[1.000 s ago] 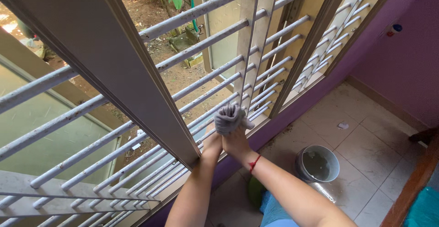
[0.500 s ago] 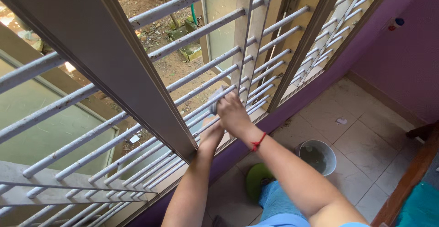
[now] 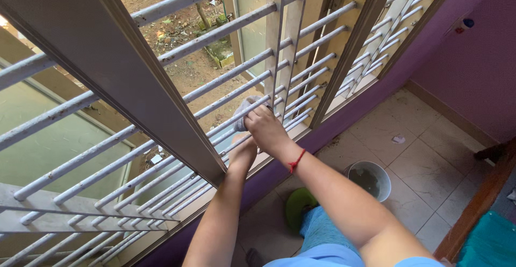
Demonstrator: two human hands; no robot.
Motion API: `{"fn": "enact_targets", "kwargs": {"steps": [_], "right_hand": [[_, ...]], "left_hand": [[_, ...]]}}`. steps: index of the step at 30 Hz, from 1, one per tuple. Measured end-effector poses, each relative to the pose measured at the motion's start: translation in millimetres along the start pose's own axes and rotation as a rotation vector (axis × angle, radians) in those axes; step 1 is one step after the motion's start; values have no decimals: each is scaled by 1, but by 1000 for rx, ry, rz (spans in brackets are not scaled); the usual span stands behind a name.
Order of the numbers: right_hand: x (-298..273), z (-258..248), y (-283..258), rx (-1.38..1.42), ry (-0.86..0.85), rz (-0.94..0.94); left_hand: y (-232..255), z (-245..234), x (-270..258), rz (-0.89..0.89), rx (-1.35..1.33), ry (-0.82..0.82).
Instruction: The person wipes the metal bars of a window grille using a cloth. They periodically dip the cloth into a bucket of water to wet it and continue cleaning the bars systematically.
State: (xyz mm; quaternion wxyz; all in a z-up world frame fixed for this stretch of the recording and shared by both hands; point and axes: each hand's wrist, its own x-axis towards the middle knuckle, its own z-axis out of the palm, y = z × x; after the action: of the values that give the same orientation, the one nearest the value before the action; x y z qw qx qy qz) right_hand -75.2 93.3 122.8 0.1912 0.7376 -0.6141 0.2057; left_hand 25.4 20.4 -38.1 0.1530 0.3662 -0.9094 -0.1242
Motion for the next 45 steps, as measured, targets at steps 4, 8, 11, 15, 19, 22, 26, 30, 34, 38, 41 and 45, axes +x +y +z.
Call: {"fn": "enact_targets", "kwargs": {"steps": [4, 8, 11, 15, 19, 22, 26, 30, 34, 38, 41, 45], "right_hand": [[4, 34, -57, -98, -87, 199], [-5, 46, -68, 119, -183, 35], [-19, 58, -6, 237, 68, -88], [-45, 87, 30, 58, 147, -73], [-73, 133, -6, 105, 302, 142], [-93, 148, -42, 283, -388, 450], [-94, 110, -74, 392, 184, 118], [-66, 90, -53, 439, -37, -76], [-47, 71, 2, 286, -171, -38], [-37, 74, -50, 178, -219, 55], [-36, 84, -68, 156, -105, -73], [-48, 81, 10, 254, -81, -169]], "left_hand": [[21, -19, -36, 29, -36, 85], [38, -51, -81, 91, -37, 163], [44, -83, -103, 145, -78, 250], [47, -116, -124, 174, -255, 250], [44, -124, -145, 173, -265, 329], [40, -123, -153, 209, -208, 416], [30, -125, -152, 259, -195, 513], [27, -121, -152, 264, -202, 527], [23, -114, -152, 240, -173, 517], [20, -100, -159, 169, -145, 645], [21, -92, -157, 177, -139, 697], [19, -93, -142, 188, -141, 723]]}}
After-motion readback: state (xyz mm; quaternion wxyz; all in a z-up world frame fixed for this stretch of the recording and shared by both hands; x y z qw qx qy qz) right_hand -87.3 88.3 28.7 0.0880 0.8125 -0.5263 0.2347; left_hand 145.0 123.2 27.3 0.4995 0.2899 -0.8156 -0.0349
